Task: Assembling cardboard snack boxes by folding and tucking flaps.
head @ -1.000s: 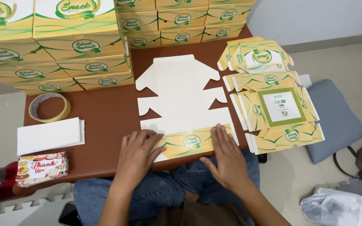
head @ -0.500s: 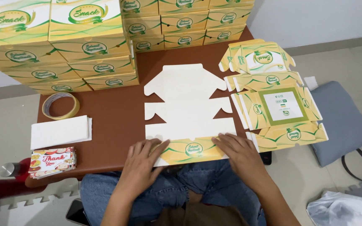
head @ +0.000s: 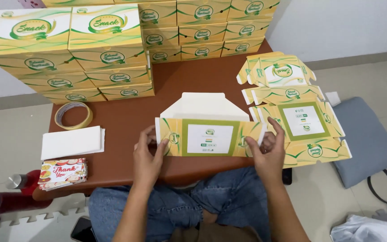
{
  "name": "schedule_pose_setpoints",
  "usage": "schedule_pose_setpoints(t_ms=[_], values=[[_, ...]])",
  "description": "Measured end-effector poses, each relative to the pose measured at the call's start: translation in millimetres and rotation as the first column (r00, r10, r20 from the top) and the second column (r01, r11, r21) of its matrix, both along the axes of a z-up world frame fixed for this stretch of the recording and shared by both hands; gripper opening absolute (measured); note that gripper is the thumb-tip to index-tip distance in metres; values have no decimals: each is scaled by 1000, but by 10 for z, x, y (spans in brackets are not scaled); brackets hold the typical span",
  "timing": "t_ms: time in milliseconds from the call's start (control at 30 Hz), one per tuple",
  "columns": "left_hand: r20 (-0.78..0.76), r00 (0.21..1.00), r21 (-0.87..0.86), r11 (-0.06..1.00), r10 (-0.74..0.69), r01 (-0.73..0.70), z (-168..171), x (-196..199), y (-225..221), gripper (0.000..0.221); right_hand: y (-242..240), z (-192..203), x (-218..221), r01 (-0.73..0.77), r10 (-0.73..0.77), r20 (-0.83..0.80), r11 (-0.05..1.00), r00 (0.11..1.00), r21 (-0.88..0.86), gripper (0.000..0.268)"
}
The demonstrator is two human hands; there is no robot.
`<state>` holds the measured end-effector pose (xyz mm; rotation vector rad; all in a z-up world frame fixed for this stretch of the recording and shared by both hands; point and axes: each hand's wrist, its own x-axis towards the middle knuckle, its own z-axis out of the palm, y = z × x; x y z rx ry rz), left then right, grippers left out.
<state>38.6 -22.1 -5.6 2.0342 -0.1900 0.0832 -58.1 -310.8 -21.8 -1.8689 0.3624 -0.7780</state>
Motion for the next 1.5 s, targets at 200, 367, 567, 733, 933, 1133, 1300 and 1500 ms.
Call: schedule_pose_setpoints(t_ms=[200,367,567,733,933,1133,1300,1500], values=[[173,985,420,906,-20,-55,-261,185,-50,47,242,26,110,-98,-76,-264,804,961,-586,46],[221,975,501,861,-24,-92,-494,248,5,47,478,23,355,-404,-16,-552,664,834,-629,48],[293,956,551,822,-29,-144,-499,205,-15,47,1286,279,890,-657,191,-733,623,653,-424,53],[374,926,596,779,-52,-197,-532,185,12,42,1531,-15,751,-593,313,-522,589,793,-548,50],[341,940,581,793,-30,-185,-479,142,-22,42,1037,63,109,-597,378,-474,623,795,-505,52],[329,942,587,797,-70,-146,-253,-176,-16,47,137,38,155,-468,184,-496,697,849,-543,55],[317,945,606,783,-79,-138,-33,-413,-91,50,-100,80,415,-450,70,-524,616,849,-646,51],[388,922,577,780,-3,-241,-114,-50,-84,31,112,131,180,-394,25,-511,669,859,-630,53]])
